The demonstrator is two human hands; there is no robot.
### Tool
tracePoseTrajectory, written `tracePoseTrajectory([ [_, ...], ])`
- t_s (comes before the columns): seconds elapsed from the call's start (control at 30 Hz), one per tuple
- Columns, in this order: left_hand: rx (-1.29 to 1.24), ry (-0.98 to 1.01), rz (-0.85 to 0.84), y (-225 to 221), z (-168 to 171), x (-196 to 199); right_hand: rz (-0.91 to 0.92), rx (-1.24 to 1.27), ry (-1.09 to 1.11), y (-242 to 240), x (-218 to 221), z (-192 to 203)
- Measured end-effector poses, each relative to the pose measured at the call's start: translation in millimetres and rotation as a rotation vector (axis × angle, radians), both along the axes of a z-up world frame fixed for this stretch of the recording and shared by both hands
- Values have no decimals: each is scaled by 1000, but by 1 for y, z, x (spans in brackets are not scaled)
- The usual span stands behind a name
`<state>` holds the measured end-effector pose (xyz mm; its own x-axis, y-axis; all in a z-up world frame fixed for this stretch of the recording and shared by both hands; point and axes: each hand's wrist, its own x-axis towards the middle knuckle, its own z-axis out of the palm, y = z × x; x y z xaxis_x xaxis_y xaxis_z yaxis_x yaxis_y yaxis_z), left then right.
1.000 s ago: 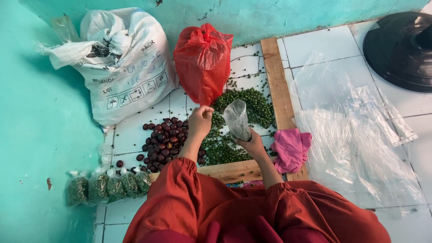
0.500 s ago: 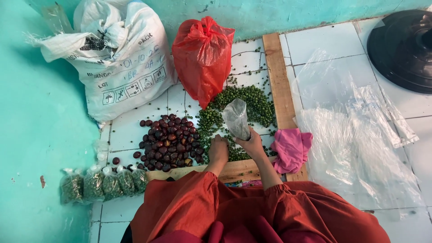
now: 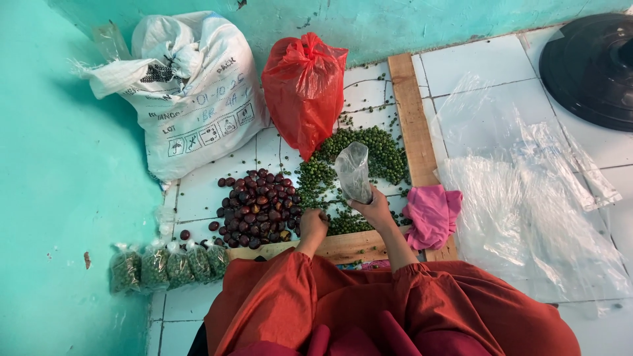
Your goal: Manually picking up small green berries and placing them into small plastic bags for packaging.
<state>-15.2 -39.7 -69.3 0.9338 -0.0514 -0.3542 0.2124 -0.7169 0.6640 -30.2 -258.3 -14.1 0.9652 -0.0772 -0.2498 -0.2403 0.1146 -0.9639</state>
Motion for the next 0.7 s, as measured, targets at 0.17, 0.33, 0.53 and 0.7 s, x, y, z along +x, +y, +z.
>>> tracePoseTrajectory([
  [0.17,-454,123,278,41,14,36,52,11,0,0,-2,-9],
  [0.33,-809,138,361,64,116,58,128,-15,1,5,-4,-2],
  [0.53,-854,105,288,63,203,62,195,-122,-10,5,-8,-6],
  [0.7,-817,-34,106,17,244,52,230,-219,-79,5,-9,-14],
])
